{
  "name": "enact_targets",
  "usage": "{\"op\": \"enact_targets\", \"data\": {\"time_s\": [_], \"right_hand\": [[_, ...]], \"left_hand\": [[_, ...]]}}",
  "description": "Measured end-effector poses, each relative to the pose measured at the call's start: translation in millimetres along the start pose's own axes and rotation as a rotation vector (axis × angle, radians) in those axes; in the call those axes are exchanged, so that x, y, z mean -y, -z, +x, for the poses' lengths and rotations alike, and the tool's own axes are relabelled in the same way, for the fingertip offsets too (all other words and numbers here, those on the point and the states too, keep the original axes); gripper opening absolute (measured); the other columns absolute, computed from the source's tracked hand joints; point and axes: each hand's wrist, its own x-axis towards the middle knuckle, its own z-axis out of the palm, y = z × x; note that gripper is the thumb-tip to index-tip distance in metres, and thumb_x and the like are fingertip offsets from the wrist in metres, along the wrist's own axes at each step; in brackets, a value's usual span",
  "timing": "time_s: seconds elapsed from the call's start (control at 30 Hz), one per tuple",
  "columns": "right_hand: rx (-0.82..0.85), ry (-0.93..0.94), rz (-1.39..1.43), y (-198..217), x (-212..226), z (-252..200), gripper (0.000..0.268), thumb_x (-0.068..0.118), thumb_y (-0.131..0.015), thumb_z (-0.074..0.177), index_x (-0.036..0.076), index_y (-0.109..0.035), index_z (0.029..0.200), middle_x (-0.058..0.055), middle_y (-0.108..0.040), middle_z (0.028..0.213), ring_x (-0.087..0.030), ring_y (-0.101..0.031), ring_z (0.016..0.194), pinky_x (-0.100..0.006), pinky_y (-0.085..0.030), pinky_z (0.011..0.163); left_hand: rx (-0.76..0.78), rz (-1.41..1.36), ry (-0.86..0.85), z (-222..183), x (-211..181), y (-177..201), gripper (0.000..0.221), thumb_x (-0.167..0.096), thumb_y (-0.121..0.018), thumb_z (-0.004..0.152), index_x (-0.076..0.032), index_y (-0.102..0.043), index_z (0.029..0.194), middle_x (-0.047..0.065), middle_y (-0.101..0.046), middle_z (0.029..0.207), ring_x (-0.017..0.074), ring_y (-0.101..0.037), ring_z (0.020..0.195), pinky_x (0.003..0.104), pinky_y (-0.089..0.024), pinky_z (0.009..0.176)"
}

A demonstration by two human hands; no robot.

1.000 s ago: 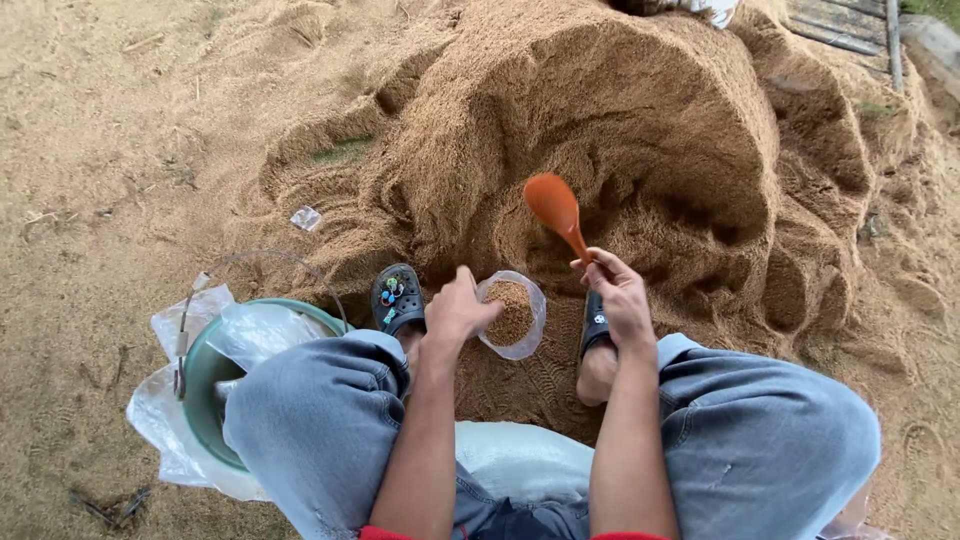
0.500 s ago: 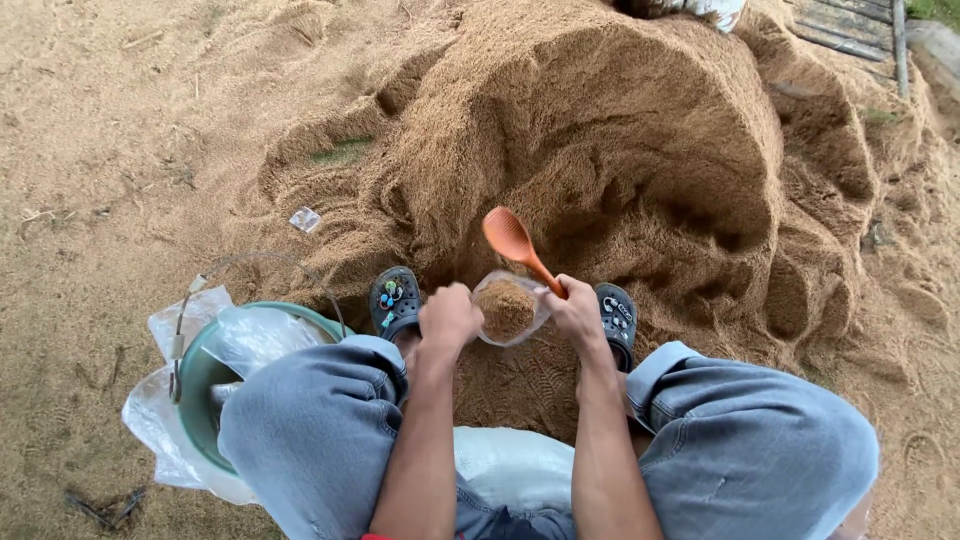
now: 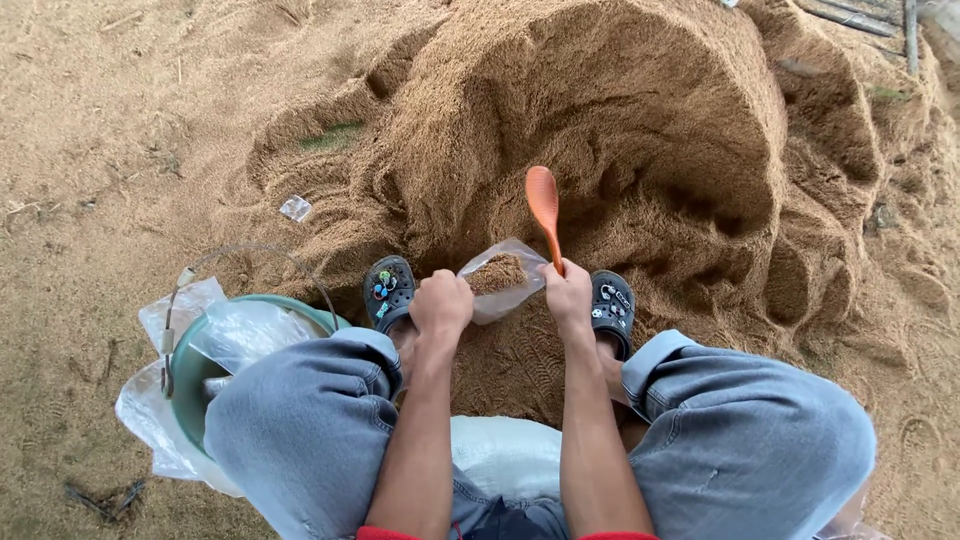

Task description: Scooping grain from a large pile into small plastic bags using a spoon

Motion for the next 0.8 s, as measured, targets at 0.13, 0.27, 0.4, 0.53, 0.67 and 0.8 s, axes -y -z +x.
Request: {"op": "enact_targets", "data": {"time_s": [0.13, 0.27, 0.4, 0.53, 0.67, 0.8], "right_hand": [[0.031, 0.032, 0.141, 0.1, 14.6, -6.1, 0.022, 0.023, -0.068, 0.086, 0.016, -0.062, 0.066, 0.001, -0.048, 0.057, -0.012, -0.046, 0.055, -0.026, -0.037, 0.056], [0.047, 0.073, 0.082, -9.8, 12.1, -11.1, 0.019, 0.019, -0.066, 0.087, 0.01, -0.063, 0.071, -0.003, -0.049, 0.061, -0.017, -0.048, 0.059, -0.032, -0.038, 0.057], [0.095, 0.158, -0.023, -3.2, 33.9, -9.3, 0.021, 0.024, -0.067, 0.087, 0.01, -0.063, 0.072, -0.009, -0.05, 0.058, -0.023, -0.051, 0.056, -0.037, -0.041, 0.057], [0.115, 0.229, 0.157, -19.8, 10.5, 1.8, 0.025, 0.024, -0.069, 0.093, 0.012, -0.063, 0.072, 0.0, -0.045, 0.056, -0.011, -0.044, 0.053, -0.027, -0.035, 0.051], [0.074, 0.131, 0.225, -15.1, 20.1, -15.1, 0.035, 0.035, -0.057, 0.106, 0.011, -0.065, 0.082, 0.002, -0.046, 0.062, -0.009, -0.04, 0.058, -0.024, -0.034, 0.056], [-0.2, -0.145, 0.182, -49.0, -87.7, 16.0, 0.029, 0.031, -0.05, 0.106, 0.013, -0.07, 0.094, -0.006, -0.059, 0.068, -0.016, -0.056, 0.065, -0.03, -0.046, 0.066]], "left_hand": [[-0.154, -0.133, -0.067, -18.4, -14.8, 23.2, 0.037, -0.022, -0.044, 0.1, 0.001, -0.074, 0.098, 0.025, -0.074, 0.085, 0.0431, -0.075, 0.087, 0.057, -0.058, 0.081], [-0.114, -0.076, 0.022, 1.1, 3.1, 2.9, 0.038, -0.028, -0.046, 0.101, -0.002, -0.072, 0.098, 0.023, -0.074, 0.086, 0.0443, -0.074, 0.09, 0.059, -0.056, 0.08], [-0.189, -0.167, -0.001, -15.7, -10.1, 23.1, 0.037, -0.021, -0.041, 0.108, 0.001, -0.07, 0.107, 0.026, -0.073, 0.088, 0.0419, -0.075, 0.088, 0.058, -0.058, 0.083], [-0.355, -0.198, 0.022, 11.1, 3.5, 6.2, 0.039, -0.036, -0.04, 0.107, -0.006, -0.064, 0.1, 0.027, -0.072, 0.085, 0.0492, -0.073, 0.087, 0.062, -0.057, 0.076], [-0.297, -0.168, 0.09, 19.9, 17.0, 0.4, 0.034, -0.033, -0.041, 0.106, -0.009, -0.063, 0.101, 0.022, -0.074, 0.087, 0.0473, -0.073, 0.089, 0.061, -0.057, 0.078], [-0.33, -0.159, 0.119, 31.5, 22.4, -4.7, 0.034, -0.031, -0.042, 0.106, -0.009, -0.067, 0.112, 0.023, -0.074, 0.089, 0.0483, -0.073, 0.087, 0.063, -0.058, 0.077]]}}
